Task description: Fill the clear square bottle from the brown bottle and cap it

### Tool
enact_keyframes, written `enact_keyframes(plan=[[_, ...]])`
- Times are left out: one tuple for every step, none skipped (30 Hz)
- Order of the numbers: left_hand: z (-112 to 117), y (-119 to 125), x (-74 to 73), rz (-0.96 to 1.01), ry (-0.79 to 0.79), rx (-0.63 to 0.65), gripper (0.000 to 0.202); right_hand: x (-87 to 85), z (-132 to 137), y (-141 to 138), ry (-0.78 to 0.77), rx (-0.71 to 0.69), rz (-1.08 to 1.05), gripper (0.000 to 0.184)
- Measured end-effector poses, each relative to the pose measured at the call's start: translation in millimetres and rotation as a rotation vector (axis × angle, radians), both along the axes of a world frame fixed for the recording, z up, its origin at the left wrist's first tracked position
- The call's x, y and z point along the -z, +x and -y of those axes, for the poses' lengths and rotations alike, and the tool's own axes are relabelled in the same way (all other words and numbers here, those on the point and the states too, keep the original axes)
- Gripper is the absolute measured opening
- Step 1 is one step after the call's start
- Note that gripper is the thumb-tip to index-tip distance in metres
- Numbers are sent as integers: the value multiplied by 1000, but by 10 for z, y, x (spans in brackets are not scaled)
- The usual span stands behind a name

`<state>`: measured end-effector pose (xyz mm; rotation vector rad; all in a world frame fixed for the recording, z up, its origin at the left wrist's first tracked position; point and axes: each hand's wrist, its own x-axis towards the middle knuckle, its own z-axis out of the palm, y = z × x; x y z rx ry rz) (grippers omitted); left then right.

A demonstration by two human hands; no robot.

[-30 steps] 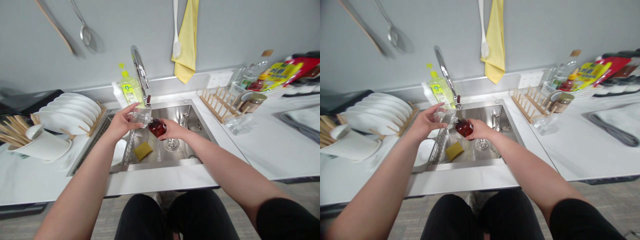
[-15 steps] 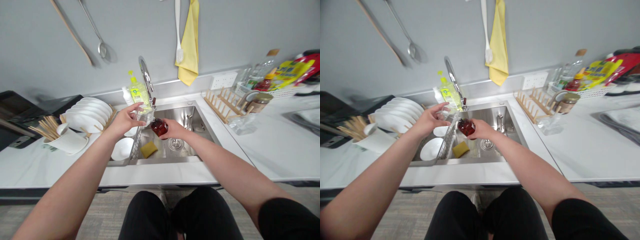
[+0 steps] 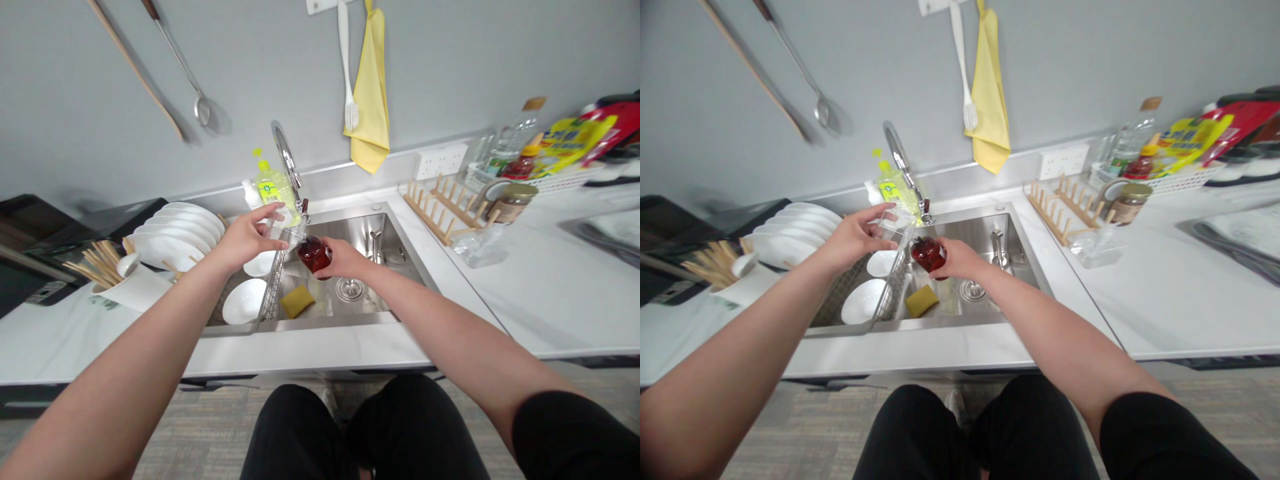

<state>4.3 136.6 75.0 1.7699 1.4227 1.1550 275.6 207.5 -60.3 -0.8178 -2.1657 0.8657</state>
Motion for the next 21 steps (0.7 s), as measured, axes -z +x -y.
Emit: enact_keyframes(plan=[[-9,2,-9,-11,4,2,106,3,0,-2,-2,5,-2,84],[-17,6,-19,-23,8,4,106,6,0,-4,-6,8,-4,85],[-25,11,-30,-35,12,6,107,9,-1,-6,-11,10,-7,86],[-31,19,-43,-47,16,7,107,14,-3,-7,-16,10,-12,87],[-33,29,-59,-59,18,7,107,19,-6,-8,-18,8,-19,88],[-33,41,-77,-73,17,6,108,26,-10,-10,-15,7,-27,88],[-29,55,-98,-91,13,5,109,34,-15,-13,-7,8,-35,89],[-22,70,-120,-109,8,3,110,43,-20,-17,1,11,-42,89],[-14,86,-143,-127,2,1,111,53,-26,-21,7,15,-48,89],[-6,101,-165,-144,-4,-1,112,63,-33,-25,12,20,-54,89],[1,114,-186,-158,-8,-3,112,73,-39,-29,13,24,-58,89],[8,126,-205,-169,-9,-6,113,82,-44,-33,11,27,-62,89],[13,137,-222,-179,-9,-10,113,90,-49,-35,10,28,-66,90],[17,146,-237,-188,-10,-13,113,96,-53,-38,11,29,-71,90],[21,154,-252,-196,-11,-15,113,101,-56,-39,13,31,-77,90],[26,162,-266,-202,-12,-17,113,105,-58,-41,15,31,-84,90],[30,171,-282,-207,-14,-19,113,106,-59,-42,16,31,-93,90],[34,180,-298,-214,-16,-19,112,107,-59,-43,18,30,-101,90],[38,191,-315,-223,-17,-20,112,107,-59,-44,19,29,-110,91],[41,203,-333,-234,-17,-21,112,106,-59,-45,20,28,-118,92],[44,216,-352,-246,-14,-21,112,105,-59,-45,21,26,-127,93]])
